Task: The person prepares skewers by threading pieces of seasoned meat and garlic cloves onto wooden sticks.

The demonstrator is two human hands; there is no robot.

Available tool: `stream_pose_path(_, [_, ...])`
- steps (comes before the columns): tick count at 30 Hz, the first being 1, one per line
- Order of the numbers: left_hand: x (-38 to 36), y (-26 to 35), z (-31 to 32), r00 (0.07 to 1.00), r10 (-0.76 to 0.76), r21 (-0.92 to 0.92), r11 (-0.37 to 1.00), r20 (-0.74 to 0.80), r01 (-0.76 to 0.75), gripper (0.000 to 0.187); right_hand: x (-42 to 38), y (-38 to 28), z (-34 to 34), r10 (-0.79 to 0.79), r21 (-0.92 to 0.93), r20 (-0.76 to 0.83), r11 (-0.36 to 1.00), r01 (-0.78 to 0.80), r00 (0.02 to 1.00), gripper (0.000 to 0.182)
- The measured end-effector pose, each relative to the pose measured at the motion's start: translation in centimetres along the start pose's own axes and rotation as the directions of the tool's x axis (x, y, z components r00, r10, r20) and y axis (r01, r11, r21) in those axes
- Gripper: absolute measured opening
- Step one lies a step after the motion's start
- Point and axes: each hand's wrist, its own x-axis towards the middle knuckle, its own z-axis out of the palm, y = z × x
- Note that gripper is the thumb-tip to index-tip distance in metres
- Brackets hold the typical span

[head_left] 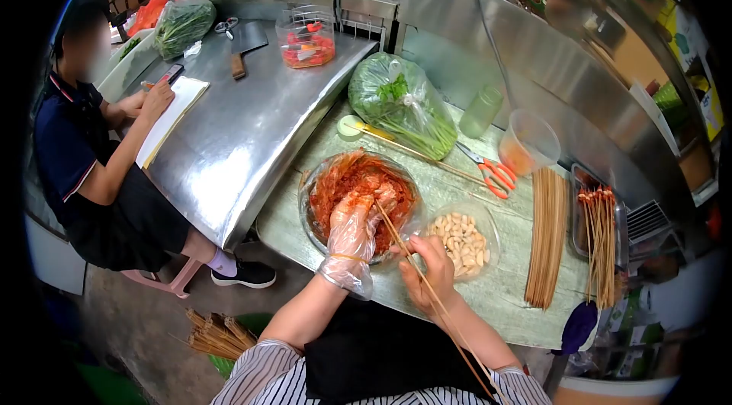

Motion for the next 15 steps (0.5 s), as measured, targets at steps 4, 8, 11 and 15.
stream_pose_path(4, [-0.5, 0.9, 0.8, 0.998, -0.059, 0.011, 0.998, 0.014, 0.059, 0.027, 1.1, -0.7, -0.4, 0.017, -0.007, 0.001, 1.0, -0.017, 1.0, 0.039])
stream_pose_path(8, [-0.2, 1.0, 0.7, 0.998, -0.054, 0.014, 0.998, -0.017, 0.054, 0.028, 2.5, -2.5, -3.8, 0.136, -0.166, 0.266, 0.982, -0.093, 0.954, 0.031])
stream_pose_path(11, [-0.2, 0.8, 0.3, 0.997, -0.072, 0.02, 0.997, 0.001, 0.072, 0.028, 3.1, -2.4, -5.5, 0.083, -0.133, 0.371, 0.99, -0.036, 0.925, 0.029])
stream_pose_path(15, [-0.1, 0.6, 0.1, 0.999, -0.054, 0.035, 0.998, 0.006, 0.054, 0.028, 3.4, -2.6, -6.1, 0.079, -0.099, 0.358, 0.994, -0.046, 0.931, 0.028])
